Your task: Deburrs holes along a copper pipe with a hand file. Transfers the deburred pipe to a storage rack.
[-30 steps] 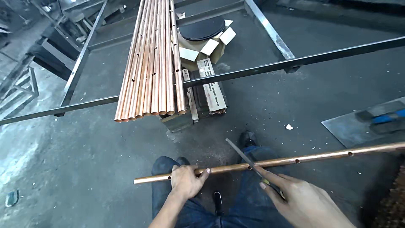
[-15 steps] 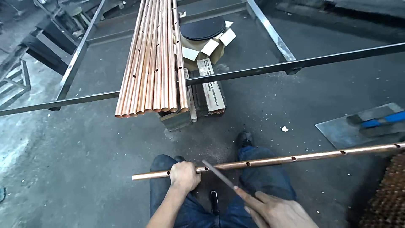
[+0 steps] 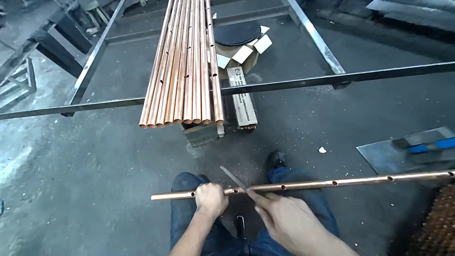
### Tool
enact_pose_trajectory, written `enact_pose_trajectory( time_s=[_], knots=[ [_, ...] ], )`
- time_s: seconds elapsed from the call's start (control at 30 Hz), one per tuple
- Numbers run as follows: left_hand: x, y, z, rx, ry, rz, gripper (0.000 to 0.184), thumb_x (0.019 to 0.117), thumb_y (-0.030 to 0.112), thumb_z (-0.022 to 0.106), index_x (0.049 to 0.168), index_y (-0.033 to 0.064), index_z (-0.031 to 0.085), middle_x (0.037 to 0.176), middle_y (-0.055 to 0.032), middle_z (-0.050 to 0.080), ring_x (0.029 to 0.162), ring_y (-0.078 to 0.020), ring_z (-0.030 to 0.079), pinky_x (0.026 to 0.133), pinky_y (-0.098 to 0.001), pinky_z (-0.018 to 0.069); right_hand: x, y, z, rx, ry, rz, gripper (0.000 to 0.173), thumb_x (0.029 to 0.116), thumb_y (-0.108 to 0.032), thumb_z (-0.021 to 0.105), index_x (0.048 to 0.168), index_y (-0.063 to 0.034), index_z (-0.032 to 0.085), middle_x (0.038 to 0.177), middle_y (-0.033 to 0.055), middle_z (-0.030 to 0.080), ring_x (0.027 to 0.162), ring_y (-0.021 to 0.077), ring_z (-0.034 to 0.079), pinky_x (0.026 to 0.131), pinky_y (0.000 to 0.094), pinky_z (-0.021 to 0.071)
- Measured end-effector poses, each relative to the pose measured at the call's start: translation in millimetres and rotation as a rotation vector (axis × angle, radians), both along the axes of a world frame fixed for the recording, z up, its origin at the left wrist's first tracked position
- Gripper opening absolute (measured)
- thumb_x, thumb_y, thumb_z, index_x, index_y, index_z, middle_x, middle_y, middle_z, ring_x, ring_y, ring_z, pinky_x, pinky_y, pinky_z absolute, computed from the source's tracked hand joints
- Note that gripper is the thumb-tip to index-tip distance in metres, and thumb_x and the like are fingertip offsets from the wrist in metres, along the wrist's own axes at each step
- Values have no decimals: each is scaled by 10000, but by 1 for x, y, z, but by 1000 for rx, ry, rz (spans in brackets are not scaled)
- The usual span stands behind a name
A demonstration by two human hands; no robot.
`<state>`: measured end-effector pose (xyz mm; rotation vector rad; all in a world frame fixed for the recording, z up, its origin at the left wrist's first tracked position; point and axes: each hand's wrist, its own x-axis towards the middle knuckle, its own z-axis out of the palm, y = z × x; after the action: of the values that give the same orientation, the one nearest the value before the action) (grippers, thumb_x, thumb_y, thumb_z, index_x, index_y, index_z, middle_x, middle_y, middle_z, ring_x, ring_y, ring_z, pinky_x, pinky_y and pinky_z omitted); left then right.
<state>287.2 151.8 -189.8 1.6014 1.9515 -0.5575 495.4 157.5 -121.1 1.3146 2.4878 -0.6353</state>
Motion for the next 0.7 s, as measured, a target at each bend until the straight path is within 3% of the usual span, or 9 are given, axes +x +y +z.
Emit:
enact_pose_trajectory(
  time_s=[0.07,0.17,0.27,0.33,0.4,0.47,0.57,0.63,0.7],
  knots=[
    [0,1,0,2,-3,5,383,944,466,558,1064,147,733,1083,-101,761,1058,-319,724,881,-573,559,16,-18,12,-32,28,-15,478,1042,-379,477,1514,-339,539,946,132,730,750,341,714,614,533,559],
    [3,-1,-4,46,7,9,370,933,465,558,1059,169,741,1061,-77,771,1052,-295,730,898,-554,556,10,-25,7,-115,-12,-21,486,1054,-354,465,1535,-302,514,968,156,730,796,362,718,659,548,563],
    [5,-9,-9,113,3,-9,334,946,435,573,1067,171,737,1052,-61,776,1051,-270,730,935,-521,542,-32,12,-6,-212,-144,-15,484,1061,-337,424,1537,-284,490,1053,150,733,998,370,711,832,577,560],
    [3,-11,-10,171,-15,-27,353,942,466,594,1062,162,728,1040,-59,775,1040,-263,732,941,-510,544,-47,29,3,-225,-158,-10,469,1066,-358,413,1520,-281,505,1090,145,730,1054,367,699,872,583,548],
    [-3,-18,-12,215,-39,-33,521,924,639,563,1054,167,738,1009,-50,777,1015,-245,738,936,-490,553,-30,20,10,-100,-38,-60,475,1052,-386,443,1516,-331,523,1054,116,745,977,347,718,815,581,562],
    [-11,-20,-10,214,-50,-32,754,869,856,469,1018,165,732,962,-51,770,984,-242,739,924,-488,559,4,11,8,129,100,-129,449,1012,-382,519,1450,-338,608,980,75,767,833,313,742,679,572,585],
    [-50,-29,-6,273,-72,-83,813,851,896,448,966,150,747,956,-54,768,1002,-257,732,945,-519,559,51,-1,14,188,124,-198,487,999,-393,552,1483,-349,576,949,81,754,726,307,718,587,560,561],
    [-93,-40,-10,427,-89,-161,752,847,880,496,928,185,773,1082,-20,748,1115,-260,675,1009,-544,513,67,-16,18,73,112,-212,506,1026,-391,540,1528,-339,523,979,128,739,748,341,712,613,573,561],
    [-130,-48,-11,522,-74,-216,674,841,875,509,971,278,793,1350,-43,663,1271,-316,591,1072,-611,441,67,-32,8,-17,97,-212,503,1048,-380,511,1546,-313,503,1012,168,734,774,376,716,638,588,563]
  ],
)
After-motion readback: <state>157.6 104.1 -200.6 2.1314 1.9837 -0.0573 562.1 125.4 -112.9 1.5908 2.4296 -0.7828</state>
